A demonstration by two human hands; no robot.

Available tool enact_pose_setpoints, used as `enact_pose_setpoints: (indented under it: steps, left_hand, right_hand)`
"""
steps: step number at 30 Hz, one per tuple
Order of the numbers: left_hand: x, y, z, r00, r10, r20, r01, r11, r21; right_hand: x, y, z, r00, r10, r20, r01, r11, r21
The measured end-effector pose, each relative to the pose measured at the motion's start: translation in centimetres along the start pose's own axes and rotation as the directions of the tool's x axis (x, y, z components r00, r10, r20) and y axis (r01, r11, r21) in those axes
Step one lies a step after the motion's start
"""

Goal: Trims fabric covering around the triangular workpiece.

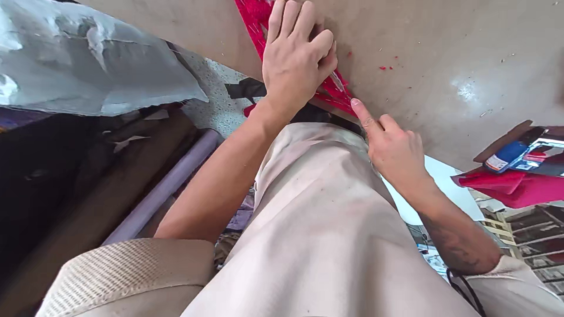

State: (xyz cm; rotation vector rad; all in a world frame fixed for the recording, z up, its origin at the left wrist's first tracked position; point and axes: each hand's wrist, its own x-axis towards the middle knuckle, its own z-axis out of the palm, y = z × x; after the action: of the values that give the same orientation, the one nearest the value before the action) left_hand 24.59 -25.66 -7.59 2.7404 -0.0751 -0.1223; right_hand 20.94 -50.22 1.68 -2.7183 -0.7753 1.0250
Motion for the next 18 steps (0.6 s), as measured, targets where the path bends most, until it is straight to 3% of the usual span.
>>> enact_pose_setpoints:
  steps: [18]
  left_hand:
    - [-0.2, -0.4, -0.2, 1.0, 0.001, -0.015, -0.003, 0.995, -0.096]
  right_hand:
    - [-1.5, 1.2, 1.6, 0.993, -0.061, -0.099, 0.044, 0.986, -0.162]
